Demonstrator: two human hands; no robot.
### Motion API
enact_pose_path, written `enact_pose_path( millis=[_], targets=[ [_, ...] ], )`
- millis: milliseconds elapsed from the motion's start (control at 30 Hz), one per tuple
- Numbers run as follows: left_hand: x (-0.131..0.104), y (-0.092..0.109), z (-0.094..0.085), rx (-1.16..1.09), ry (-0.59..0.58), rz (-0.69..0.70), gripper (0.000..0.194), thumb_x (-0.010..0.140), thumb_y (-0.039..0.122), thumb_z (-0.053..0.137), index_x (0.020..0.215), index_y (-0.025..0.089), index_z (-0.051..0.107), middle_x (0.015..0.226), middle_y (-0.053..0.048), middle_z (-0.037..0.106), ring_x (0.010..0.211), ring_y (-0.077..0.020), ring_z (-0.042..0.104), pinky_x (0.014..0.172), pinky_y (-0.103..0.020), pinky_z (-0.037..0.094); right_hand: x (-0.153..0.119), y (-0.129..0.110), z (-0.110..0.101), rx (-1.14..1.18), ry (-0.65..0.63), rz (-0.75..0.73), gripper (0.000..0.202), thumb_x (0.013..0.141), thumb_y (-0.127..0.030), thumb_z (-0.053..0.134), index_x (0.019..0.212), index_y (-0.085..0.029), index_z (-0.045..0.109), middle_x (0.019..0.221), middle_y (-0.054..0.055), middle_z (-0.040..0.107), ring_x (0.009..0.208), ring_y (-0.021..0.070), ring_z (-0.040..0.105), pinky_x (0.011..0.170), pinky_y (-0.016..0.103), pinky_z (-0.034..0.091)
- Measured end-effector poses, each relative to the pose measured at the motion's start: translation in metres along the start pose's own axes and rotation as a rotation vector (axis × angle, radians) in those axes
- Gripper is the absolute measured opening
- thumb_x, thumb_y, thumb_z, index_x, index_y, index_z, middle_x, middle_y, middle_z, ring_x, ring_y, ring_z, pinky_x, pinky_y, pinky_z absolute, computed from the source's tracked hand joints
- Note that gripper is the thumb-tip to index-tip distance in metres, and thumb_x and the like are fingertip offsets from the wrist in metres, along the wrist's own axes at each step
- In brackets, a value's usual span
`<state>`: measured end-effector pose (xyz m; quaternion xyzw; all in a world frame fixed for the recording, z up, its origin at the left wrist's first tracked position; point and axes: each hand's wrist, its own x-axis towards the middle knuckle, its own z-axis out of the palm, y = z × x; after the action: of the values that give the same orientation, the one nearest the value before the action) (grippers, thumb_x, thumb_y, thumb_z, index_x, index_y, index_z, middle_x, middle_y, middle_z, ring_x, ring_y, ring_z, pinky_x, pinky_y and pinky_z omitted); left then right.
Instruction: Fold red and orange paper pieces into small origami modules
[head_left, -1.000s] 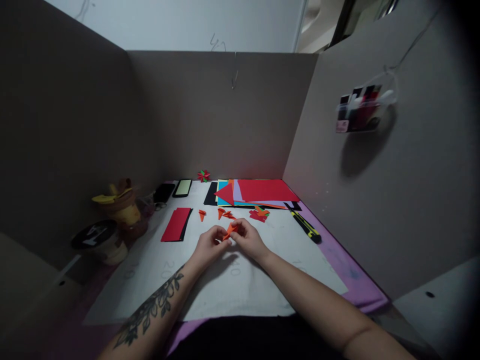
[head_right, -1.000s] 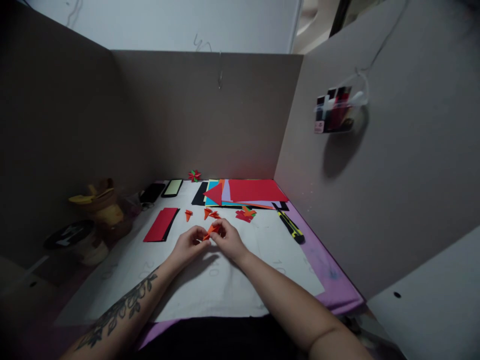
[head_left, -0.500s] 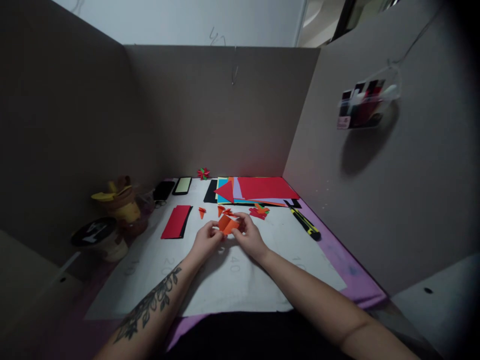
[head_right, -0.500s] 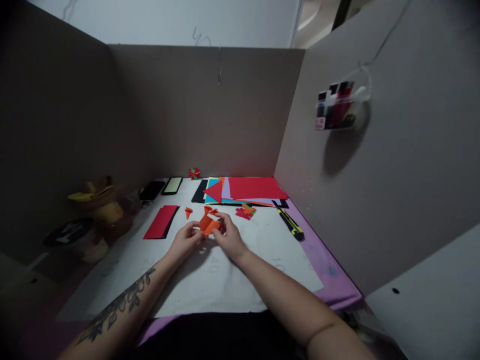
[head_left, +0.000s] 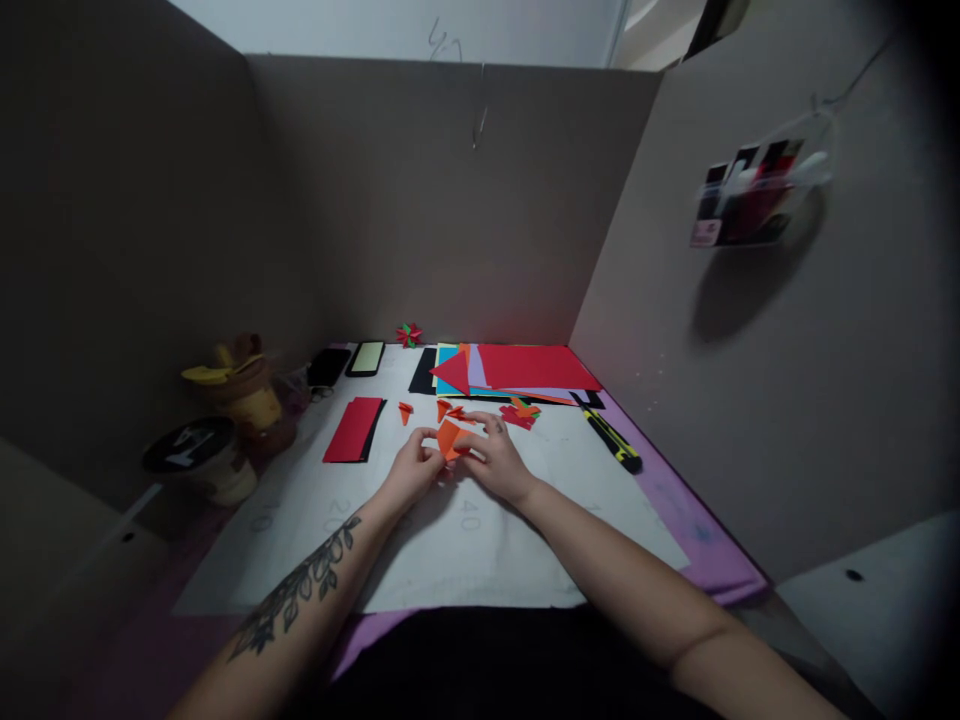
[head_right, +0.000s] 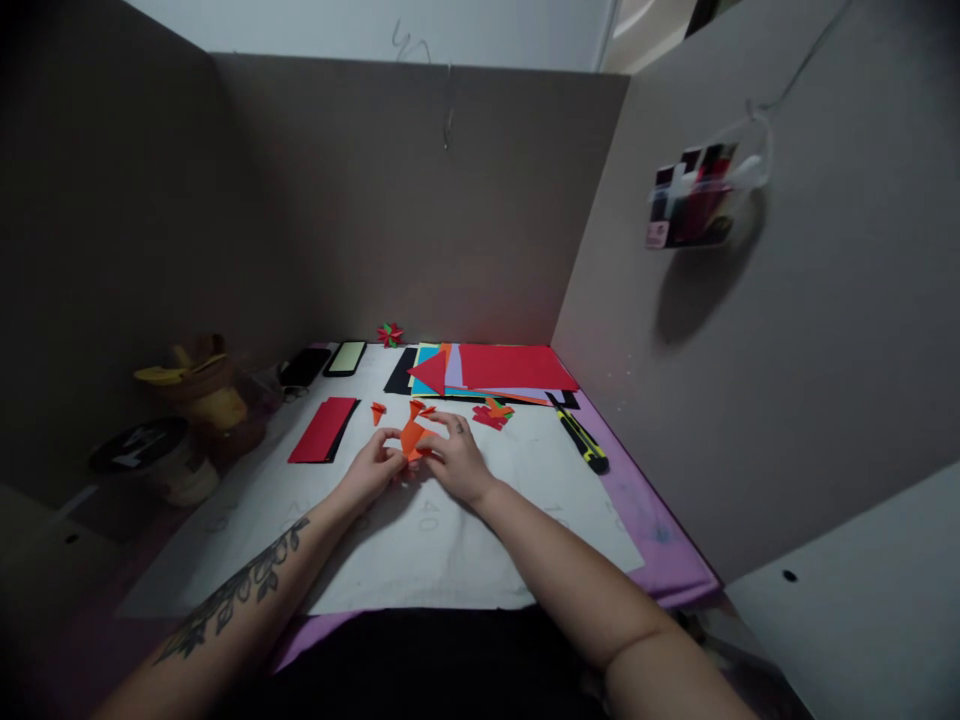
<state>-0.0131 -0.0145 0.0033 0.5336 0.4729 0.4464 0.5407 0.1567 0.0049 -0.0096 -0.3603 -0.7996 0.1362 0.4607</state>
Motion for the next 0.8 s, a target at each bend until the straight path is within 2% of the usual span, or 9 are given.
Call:
enact_pose_path(
  millis=[67,133,200,267,333,433,500,600,800],
  targets=[
    [0.001,-0.003,-0.002,0.032,0.000,-0.004,0.037,0.069,0.022,0.058,0.103,0.018,0.043,0.057,0.002,0.062,0.048,-0.0130,0.057,0.047,-0.020,0.039,0.001,0.002,-0.002,-0.073,-0.046,-0.105,0.012,0.075,-0.018,0.065,0.083,-0.026,0.069,0.120,0.007,0.051,0.114,0.0266,0.041,0.096,0.047,0.035],
    [0.000,-0.005,-0.005,0.139,0.028,0.022,0.036,0.072,0.023,0.056,0.106,0.018,0.045,0.058,0.001,0.062,0.049,-0.0145,0.057,0.049,-0.023,0.041,0.001,0.005,-0.002,-0.094,-0.096,-0.156,0.009,0.077,-0.020,0.065,0.081,-0.026,0.069,0.110,0.007,0.056,0.106,0.0254,0.044,0.093,0.045,0.038],
    [-0.001,-0.006,-0.009,0.347,0.111,0.137,0.033,0.073,0.023,0.057,0.106,0.017,0.051,0.068,-0.003,0.064,0.059,-0.0173,0.060,0.058,-0.028,0.045,0.002,0.009,-0.002,-0.101,-0.140,-0.165,0.006,0.078,-0.022,0.064,0.079,-0.026,0.068,0.098,0.007,0.060,0.095,0.0237,0.048,0.088,0.043,0.041],
    [-0.005,-0.005,-0.013,0.618,0.158,0.322,0.028,0.075,0.019,0.056,0.103,0.017,0.057,0.088,-0.009,0.065,0.080,-0.0219,0.062,0.075,-0.034,0.047,0.002,0.013,-0.003,-0.081,-0.204,-0.179,0.006,0.080,-0.025,0.062,0.076,-0.025,0.068,0.089,0.006,0.061,0.088,0.0220,0.050,0.083,0.041,0.043],
    [-0.010,-0.003,-0.015,0.873,0.077,0.485,0.026,0.078,0.014,0.052,0.102,0.018,0.061,0.106,-0.012,0.061,0.102,-0.0258,0.056,0.089,-0.040,0.043,0.002,0.018,-0.004,-0.031,-0.273,-0.217,0.009,0.082,-0.026,0.060,0.076,-0.025,0.067,0.088,0.006,0.062,0.085,0.0208,0.051,0.082,0.039,0.044],
    [-0.020,-0.003,-0.014,1.129,-0.146,0.620,0.037,0.082,0.007,0.043,0.113,0.021,0.059,0.121,-0.009,0.057,0.122,-0.0277,0.043,0.098,-0.045,0.037,0.003,0.028,-0.005,0.063,-0.320,-0.265,0.011,0.083,-0.022,0.057,0.076,-0.022,0.066,0.091,0.007,0.064,0.088,0.0199,0.054,0.081,0.038,0.046],
    [-0.024,-0.005,-0.011,1.222,-0.236,0.649,0.044,0.084,0.006,0.040,0.122,0.022,0.053,0.127,-0.008,0.055,0.128,-0.0280,0.036,0.101,-0.048,0.034,0.005,0.035,-0.007,0.117,-0.357,-0.267,0.012,0.084,-0.019,0.055,0.078,-0.021,0.066,0.087,0.007,0.066,0.086,0.0188,0.057,0.080,0.036,0.048],
    [-0.027,-0.006,-0.008,1.291,-0.286,0.628,0.044,0.086,0.008,0.038,0.126,0.022,0.050,0.129,-0.008,0.054,0.129,-0.0275,0.037,0.100,-0.050,0.035,0.009,0.046,-0.009,0.162,-0.418,-0.228,0.012,0.084,-0.017,0.055,0.081,-0.020,0.066,0.083,0.006,0.068,0.083,0.0175,0.060,0.080,0.034,0.050],
    [-0.029,0.003,-0.007,1.302,-0.219,0.617,0.038,0.086,0.010,0.040,0.120,0.019,0.053,0.127,-0.008,0.056,0.124,-0.0249,0.042,0.103,-0.049,0.032,0.011,0.049,-0.005,0.189,-0.382,-0.168,0.012,0.081,-0.014,0.057,0.077,-0.021,0.067,0.079,0.004,0.069,0.082,0.0167,0.062,0.079,0.032,0.050]
  ],
)
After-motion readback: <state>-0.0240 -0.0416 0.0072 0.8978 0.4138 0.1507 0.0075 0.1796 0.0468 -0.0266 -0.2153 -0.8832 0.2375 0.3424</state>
